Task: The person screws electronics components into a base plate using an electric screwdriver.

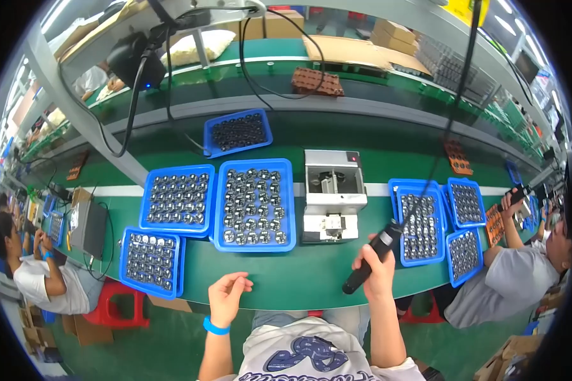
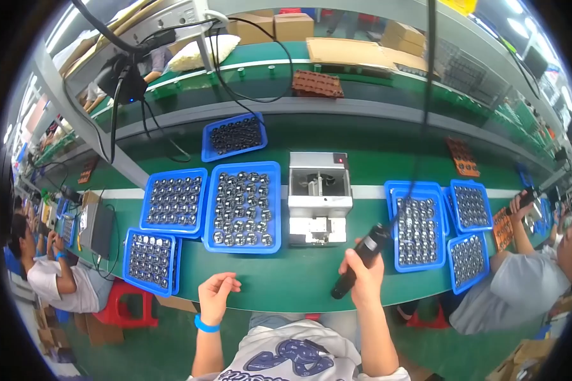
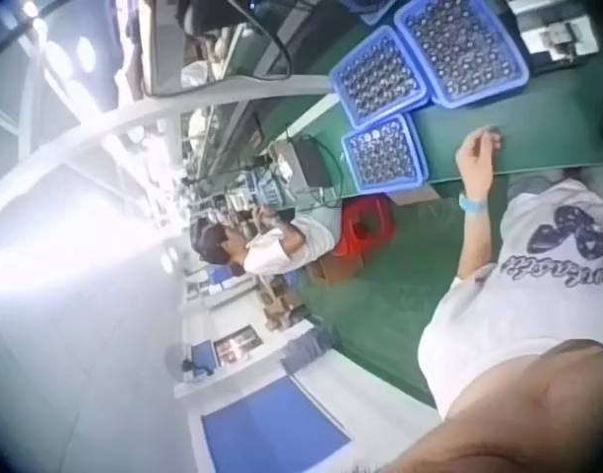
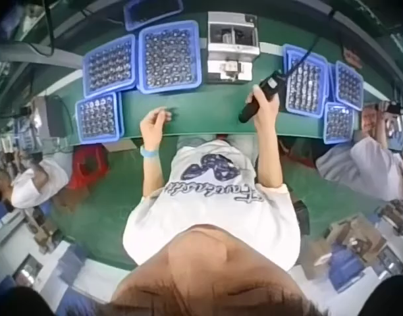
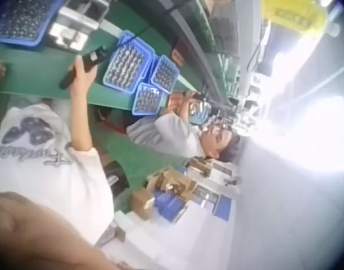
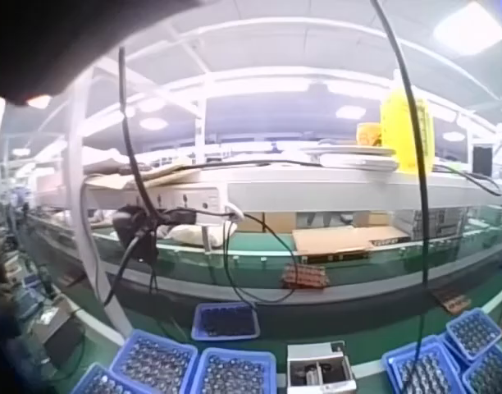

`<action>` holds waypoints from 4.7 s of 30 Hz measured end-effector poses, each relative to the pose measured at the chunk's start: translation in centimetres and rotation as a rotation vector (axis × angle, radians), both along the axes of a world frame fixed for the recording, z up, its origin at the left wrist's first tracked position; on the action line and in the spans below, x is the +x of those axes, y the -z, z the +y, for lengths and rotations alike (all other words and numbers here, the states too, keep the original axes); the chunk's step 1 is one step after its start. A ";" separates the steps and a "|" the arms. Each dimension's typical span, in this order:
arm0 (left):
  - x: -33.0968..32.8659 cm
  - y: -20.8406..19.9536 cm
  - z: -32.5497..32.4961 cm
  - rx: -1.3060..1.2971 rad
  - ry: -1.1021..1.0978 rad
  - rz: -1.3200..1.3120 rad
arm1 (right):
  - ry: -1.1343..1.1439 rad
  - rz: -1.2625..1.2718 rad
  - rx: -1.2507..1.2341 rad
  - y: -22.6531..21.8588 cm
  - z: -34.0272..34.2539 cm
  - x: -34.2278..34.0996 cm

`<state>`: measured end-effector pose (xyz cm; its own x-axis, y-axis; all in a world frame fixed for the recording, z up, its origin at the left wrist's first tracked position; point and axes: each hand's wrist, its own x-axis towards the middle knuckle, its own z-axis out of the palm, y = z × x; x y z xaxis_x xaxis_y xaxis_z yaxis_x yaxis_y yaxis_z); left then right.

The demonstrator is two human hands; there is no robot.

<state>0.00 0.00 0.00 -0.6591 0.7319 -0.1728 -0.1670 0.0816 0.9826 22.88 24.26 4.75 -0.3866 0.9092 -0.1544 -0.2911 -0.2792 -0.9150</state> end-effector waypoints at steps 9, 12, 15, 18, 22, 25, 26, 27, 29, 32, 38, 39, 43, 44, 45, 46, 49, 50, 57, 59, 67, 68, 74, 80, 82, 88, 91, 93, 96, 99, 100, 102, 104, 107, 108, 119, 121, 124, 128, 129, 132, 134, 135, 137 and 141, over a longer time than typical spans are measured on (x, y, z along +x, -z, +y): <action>0.4 -9.0 8.8 0.158 0.101 0.637 | -0.149 -0.034 0.019 1.0 -1.1 -2.5; 1.6 -10.8 12.9 0.159 0.245 0.856 | -0.128 -0.024 0.040 0.6 -1.7 -2.1; 2.1 -9.8 15.6 0.200 0.281 1.171 | -0.097 0.032 0.026 0.8 -1.9 -0.5; 2.9 -8.3 17.5 0.134 0.272 1.235 | -0.078 0.128 -0.036 1.3 -1.7 1.3; 3.7 -7.7 18.8 0.072 0.264 1.362 | -0.090 0.193 -0.082 1.3 -1.8 2.4; 3.7 -7.6 19.0 0.086 0.237 1.392 | -0.109 0.211 -0.087 1.2 -1.7 2.6; 3.6 -7.5 19.0 0.093 0.239 1.378 | -0.123 0.207 -0.087 1.3 -1.7 2.5; 3.5 -7.6 19.1 0.100 0.239 1.365 | -0.139 0.203 -0.085 1.2 -1.6 2.5; 3.5 -8.4 19.2 0.071 0.249 1.336 | -0.137 0.207 -0.102 1.1 -1.6 2.5; 3.5 -9.4 19.5 0.022 0.305 1.305 | -0.157 0.220 -0.098 1.3 -1.2 2.7; 3.7 -11.0 19.9 -0.074 0.415 1.554 | -0.199 0.275 -0.128 1.7 -1.1 3.0; 3.8 -11.3 20.2 -0.067 0.419 1.558 | -0.202 0.281 -0.128 1.7 -1.1 3.2; 3.6 -12.2 21.5 -0.186 0.638 1.786 | -0.191 0.287 -0.130 2.3 -1.5 3.3; 3.6 -12.2 21.8 -0.259 0.674 1.810 | -0.193 0.299 -0.133 2.4 -1.5 3.2; 3.7 -12.3 22.1 -0.338 0.708 1.835 | -0.198 0.314 -0.139 2.6 -1.6 3.0; 3.8 -12.9 22.5 -0.310 0.714 1.848 | -0.209 0.325 -0.129 2.8 -1.7 2.8; 4.5 -13.6 23.3 -0.479 0.814 1.879 | -0.238 0.342 -0.103 2.6 -1.7 3.3; 4.6 -13.1 23.5 -0.465 0.784 1.890 | -0.225 0.348 -0.094 2.6 -1.7 3.5; 5.2 -14.6 24.7 -0.499 0.818 1.901 | -0.248 0.385 -0.062 2.4 -1.6 4.3; 5.0 -15.1 25.2 -0.532 0.871 1.905 | -0.241 0.378 -0.060 2.5 -1.6 4.2; 5.3 -15.8 25.5 -0.673 0.946 1.884 | -0.231 0.375 -0.043 3.2 -2.3 4.1; 5.4 -15.8 25.9 -0.688 0.962 1.897 | -0.235 0.379 -0.054 3.1 -2.3 4.2; 5.5 -16.3 26.1 -0.664 1.033 1.962 | -0.209 0.352 -0.043 2.8 -2.5 4.1; 5.2 -16.7 26.4 -0.664 1.058 1.972 | -0.193 0.352 -0.048 2.5 -2.5 4.3; 4.8 -16.1 26.5 -0.651 1.075 1.972 | -0.175 0.348 -0.044 2.3 -2.5 4.3; 4.5 -16.4 26.5 -0.631 1.139 1.969 | -0.179 0.355 -0.057 2.5 -2.6 4.1; 4.8 -16.5 26.4 -0.622 1.175 1.970 | -0.194 0.376 -0.065 2.9 -2.5 4.0; 5.1 -16.6 26.2 -0.622 1.204 1.981 | -0.195 0.377 -0.066 3.0 -2.3 4.0; 4.7 -16.1 26.1 -0.540 1.161 2.006 | -0.186 0.372 -0.061 2.9 -2.3 4.2; 5.8 -16.8 25.2 -0.603 1.110 1.997 | -0.179 0.353 -0.052 2.5 -2.6 4.7; 5.7 -16.7 25.0 -0.601 1.106 2.000 | -0.186 0.345 -0.051 2.4 -2.8 4.8; 5.4 -16.2 24.6 -0.607 1.021 1.987 | -0.183 0.342 -0.047 2.2 -2.8 4.7; 5.4 -16.3 23.8 -0.517 0.897 1.898 | -0.176 0.335 -0.047 2.2 -2.9 5.0; 4.0 -14.7 22.2 -0.337 0.699 1.733 | -0.182 0.321 -0.048 2.3 -3.1 4.7; 3.5 -14.0 21.8 -0.292 0.612 1.683 | -0.186 0.310 -0.052 2.2 -3.0 4.4; 1.9 -14.0 21.1 -0.297 0.592 1.466 | -0.089 0.221 -0.080 1.4 -2.4 3.8; 2.1 -13.9 21.4 -0.279 0.605 1.437 | -0.093 0.216 -0.072 1.4 -2.5 3.9; 2.2 -13.5 22.0 -0.318 0.692 1.539 | -0.107 0.204 -0.061 1.4 -2.6 3.9; 2.4 -14.1 23.0 -0.416 0.743 1.622 | -0.092 0.202 -0.043 1.3 -2.9 4.0; 2.4 -13.9 23.2 -0.415 0.746 1.619 | -0.089 0.203 -0.041 1.3 -2.8 4.0; 2.2 -13.5 23.6 -0.413 0.768 1.698 | -0.084 0.186 -0.034 1.3 -3.0 4.1; 2.2 -13.7 23.8 -0.418 0.786 1.719 | -0.083 0.192 -0.037 1.4 -3.0 4.1; 2.2 -13.7 24.0 -0.419 0.786 1.718 | -0.083 0.200 -0.038 1.4 -3.0 4.1; 2.3 -13.6 24.4 -0.478 0.753 1.743 | -0.087 0.198 -0.035 1.3 -3.0 4.1; 2.5 -14.1 24.7 -0.477 0.798 1.781 | -0.087 0.197 -0.016 1.3 -2.8 4.2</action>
